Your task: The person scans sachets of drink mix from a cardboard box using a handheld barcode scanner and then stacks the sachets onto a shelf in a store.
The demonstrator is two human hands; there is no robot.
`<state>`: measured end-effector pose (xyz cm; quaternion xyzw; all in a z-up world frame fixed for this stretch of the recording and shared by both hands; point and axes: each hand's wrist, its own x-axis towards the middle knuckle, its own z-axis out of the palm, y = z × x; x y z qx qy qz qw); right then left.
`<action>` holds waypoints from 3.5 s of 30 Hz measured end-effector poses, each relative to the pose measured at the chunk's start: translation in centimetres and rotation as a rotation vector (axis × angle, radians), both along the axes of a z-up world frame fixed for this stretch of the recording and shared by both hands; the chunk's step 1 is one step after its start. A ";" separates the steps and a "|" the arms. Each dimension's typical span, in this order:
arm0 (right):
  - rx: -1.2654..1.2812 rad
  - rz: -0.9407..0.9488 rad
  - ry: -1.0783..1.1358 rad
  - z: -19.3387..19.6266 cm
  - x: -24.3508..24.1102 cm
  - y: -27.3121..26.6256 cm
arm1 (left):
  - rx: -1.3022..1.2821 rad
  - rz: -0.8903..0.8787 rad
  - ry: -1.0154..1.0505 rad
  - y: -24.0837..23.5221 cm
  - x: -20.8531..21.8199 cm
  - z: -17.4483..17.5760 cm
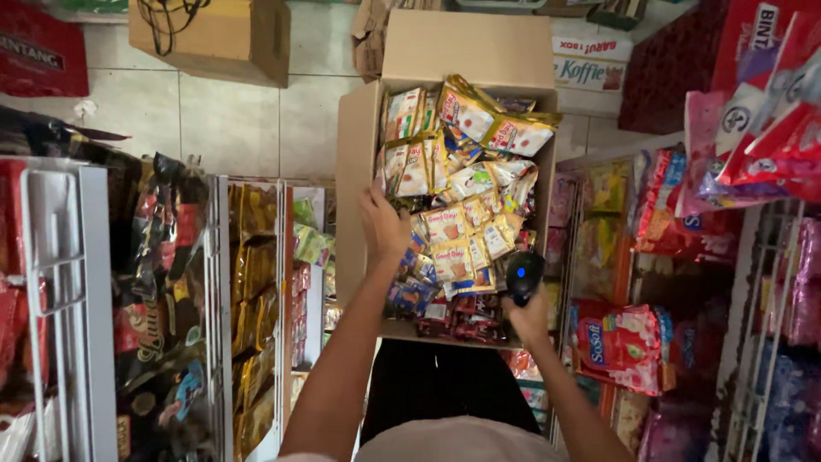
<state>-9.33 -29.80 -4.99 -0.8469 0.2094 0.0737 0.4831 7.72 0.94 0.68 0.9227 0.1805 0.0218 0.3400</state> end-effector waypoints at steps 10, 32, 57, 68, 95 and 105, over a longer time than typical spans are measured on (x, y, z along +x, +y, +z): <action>0.076 -0.101 0.327 2.5 -2.3 0.5 | 0.086 -0.141 0.096 1.9 5.8 -4.4; -0.146 0.298 0.093 3.0 8.4 8.5 | 0.300 -0.580 -0.165 -7.3 -19.0 2.3; 0.508 0.423 0.042 19.2 7.4 10.3 | -1.948 0.631 0.817 -0.1 -12.0 7.9; 0.609 0.029 0.085 22.2 3.3 5.7 | -1.754 -0.091 0.439 0.7 -11.5 11.5; -0.460 0.954 0.128 39.4 4.9 6.9 | -0.932 -0.629 0.033 -3.6 -13.8 14.4; -0.155 0.645 -0.010 33.0 5.0 3.8 | -0.893 -0.596 0.047 -2.8 -15.3 16.6</action>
